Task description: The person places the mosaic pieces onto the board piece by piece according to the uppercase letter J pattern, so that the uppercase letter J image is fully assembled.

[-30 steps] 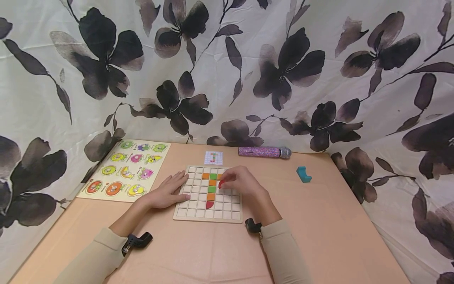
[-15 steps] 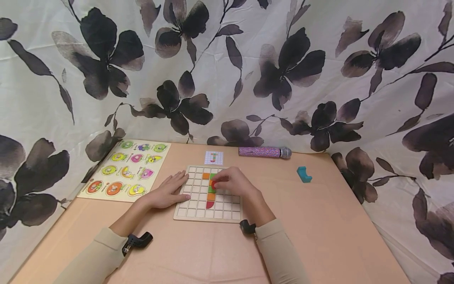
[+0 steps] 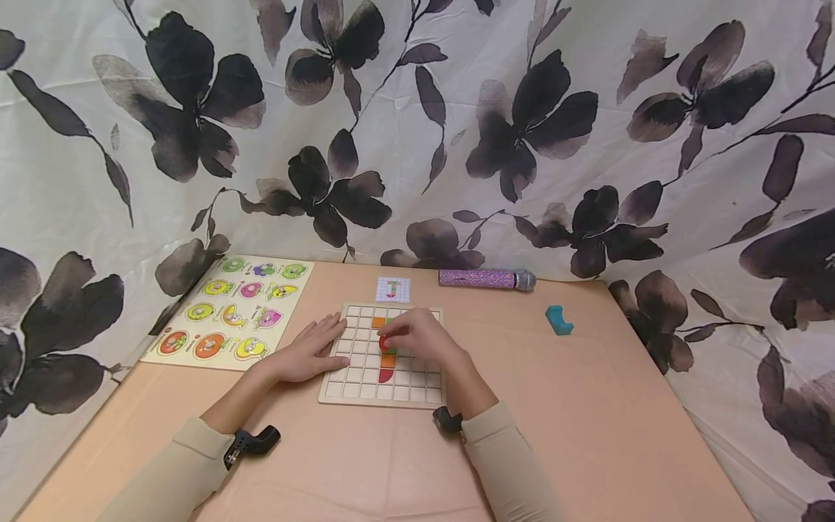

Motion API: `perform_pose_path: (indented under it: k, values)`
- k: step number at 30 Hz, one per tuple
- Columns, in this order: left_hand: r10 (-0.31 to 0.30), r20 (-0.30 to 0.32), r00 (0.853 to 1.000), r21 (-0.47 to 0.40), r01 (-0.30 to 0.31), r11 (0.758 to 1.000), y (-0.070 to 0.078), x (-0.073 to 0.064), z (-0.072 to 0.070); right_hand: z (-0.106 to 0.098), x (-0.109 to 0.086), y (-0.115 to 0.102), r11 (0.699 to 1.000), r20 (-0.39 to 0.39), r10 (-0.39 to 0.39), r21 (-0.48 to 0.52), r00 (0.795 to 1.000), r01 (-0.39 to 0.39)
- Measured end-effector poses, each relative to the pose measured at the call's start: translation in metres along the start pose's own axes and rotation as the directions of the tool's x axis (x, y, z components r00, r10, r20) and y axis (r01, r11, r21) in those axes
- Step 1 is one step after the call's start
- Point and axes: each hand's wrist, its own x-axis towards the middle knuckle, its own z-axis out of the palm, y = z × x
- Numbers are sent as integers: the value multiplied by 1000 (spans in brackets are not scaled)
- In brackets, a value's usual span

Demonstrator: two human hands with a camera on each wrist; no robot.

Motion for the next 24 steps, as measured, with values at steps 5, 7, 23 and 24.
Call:
perform_pose_path:
  k: [5, 7, 23, 24]
  values:
    - [-1, -1, 1000, -2, 1, 1000, 1, 0, 0, 4, 2, -3, 1000, 24, 8, -4, 1000, -8]
    - [1, -5, 1000, -3, -1, 1000, 1, 0, 0, 5, 2, -5, 1000, 33, 1, -15, 999, -1]
    - [15, -15, 1000, 9, -15, 1000, -1, 0, 1, 17, 4, -9, 991, 129, -39, -120, 991, 55]
    - [14, -13, 1000, 9, -14, 1000, -1, 0, 1, 18, 4, -9, 990, 137, -40, -129, 990, 58]
